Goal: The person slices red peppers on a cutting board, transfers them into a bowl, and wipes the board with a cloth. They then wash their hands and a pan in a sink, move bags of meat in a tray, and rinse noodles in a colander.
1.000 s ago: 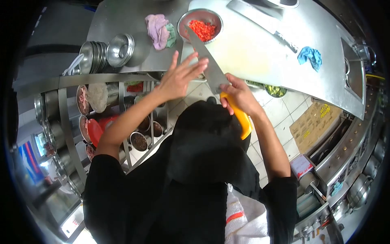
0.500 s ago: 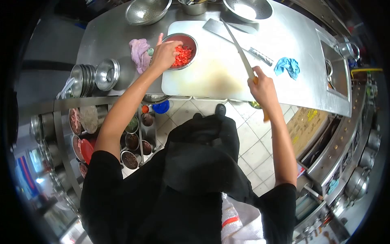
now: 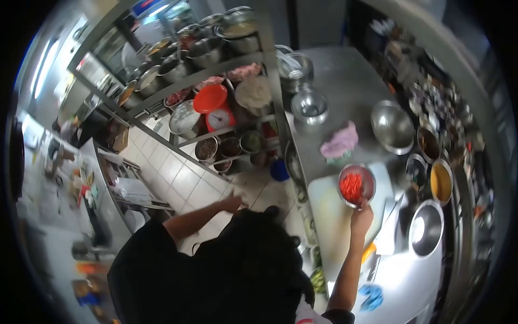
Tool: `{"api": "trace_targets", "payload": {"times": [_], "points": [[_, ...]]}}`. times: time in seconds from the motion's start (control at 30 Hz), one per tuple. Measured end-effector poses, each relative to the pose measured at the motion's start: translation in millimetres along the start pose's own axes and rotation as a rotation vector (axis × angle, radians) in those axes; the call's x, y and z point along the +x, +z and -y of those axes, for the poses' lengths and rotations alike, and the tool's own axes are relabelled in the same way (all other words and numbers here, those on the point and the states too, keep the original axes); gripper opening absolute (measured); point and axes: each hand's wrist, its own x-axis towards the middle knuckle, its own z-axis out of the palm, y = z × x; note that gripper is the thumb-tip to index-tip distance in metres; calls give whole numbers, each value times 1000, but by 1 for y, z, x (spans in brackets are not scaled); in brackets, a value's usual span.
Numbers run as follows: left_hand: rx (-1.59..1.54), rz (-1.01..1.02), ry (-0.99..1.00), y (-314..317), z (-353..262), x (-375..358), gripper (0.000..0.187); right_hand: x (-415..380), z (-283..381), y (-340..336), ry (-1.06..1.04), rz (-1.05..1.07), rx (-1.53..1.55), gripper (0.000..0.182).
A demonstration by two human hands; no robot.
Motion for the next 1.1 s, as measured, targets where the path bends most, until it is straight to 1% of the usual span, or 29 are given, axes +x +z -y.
{"api": "trace_targets", "payload": {"times": [0.03, 0.07, 0.1, 0.13, 0.17, 0.2, 0.23, 0.27, 0.33, 0.37, 0.4, 0.43, 0.47, 0.5, 0.53, 0.57, 0.6, 0.67, 0.73, 0.77, 0.8, 0.83, 0.87, 0.93, 1.0, 1.03, 1.1], "points": [[17, 81, -14, 18, -5, -14, 53, 6, -4, 7, -18, -1, 60, 24], [-437, -101, 34, 66, 34, -15, 58, 12, -6, 7, -36, 3, 110, 15], [-641, -386, 87, 114, 41, -22, 53, 16, 3, 3, -2, 25, 133, 14], [-797, -667, 190, 162, 45, -29, 51, 17, 21, -2, 39, 53, 153, 14], [-918, -677, 17, 190, 50, -41, 50, 19, 45, -8, -27, 13, 217, 16], [-1016, -559, -253, 194, 57, -46, 50, 31, 47, 2, -173, 3, 457, 17], [-1129, -522, -406, 204, 65, -50, 50, 45, 93, -18, -207, 76, 371, 17], [-1231, -518, -477, 211, 71, -54, 49, 53, 157, -46, -227, 154, 279, 17], [-1401, -533, -535, 208, 86, -52, 49, 83, 262, -65, -523, 134, 387, 17], [-1470, -542, -541, 202, 96, -48, 48, 104, 302, -61, -545, 178, 599, 20], [-1534, -548, -531, 195, 108, -41, 48, 124, 351, -67, -509, 259, 652, 17], [-1592, -553, -526, 179, 119, -39, 48, 144, 404, -67, -527, 310, 741, 21], [-1643, -554, -524, 162, 132, -40, 47, 161, 455, -66, -543, 308, 771, 27], [-1681, -549, -513, 144, 144, -39, 47, 189, 496, -58, -676, 272, 737, 31], [-1713, -543, -502, 123, 155, -39, 47, 211, 540, -50, -577, 256, 630, 33], [-1731, -533, -494, 102, 160, -43, 46, 253, 569, -28, -561, 268, 580, 38], [-1745, -529, -479, 66, 130, -66, 47, 274, 599, -14, -647, 123, 360, 39], [-1774, -520, -447, -10, 66, -117, 50, 321, 644, 24, -685, 29, 199, 38], [-1501, -666, -409, 36, 133, -87, 49, 358, 674, 60, -570, 73, 120, 34], [-1223, -826, -351, 88, 192, -56, 48, 378, 685, 77, -566, 64, 123, 34], [-1239, -820, -406, 83, 174, -82, 51, 397, 693, 96, -537, 87, 151, 33], [-1065, -748, -369, 113, 207, -83, 51, 408, 700, 109, -508, 113, 179, 31], [-1066, -777, -556, 129, 200, -99, 47, 410, 708, 117, -508, 115, 179, 31], [-1066, -730, -634, 167, 201, -128, 46, 409, 714, 130, -502, 135, 228, 41], [-1052, -674, -658, 177, 208, -153, 46, 413, 708, 130, -907, -325, -140, 44], [-1026, -639, -662, 177, 215, -164, 46, 395, 701, 119, -1035, -496, 54, 38], [-953, -556, -647, 164, 240, -187, 46, 315, 670, 76, -857, -220, -22, 31]]}}
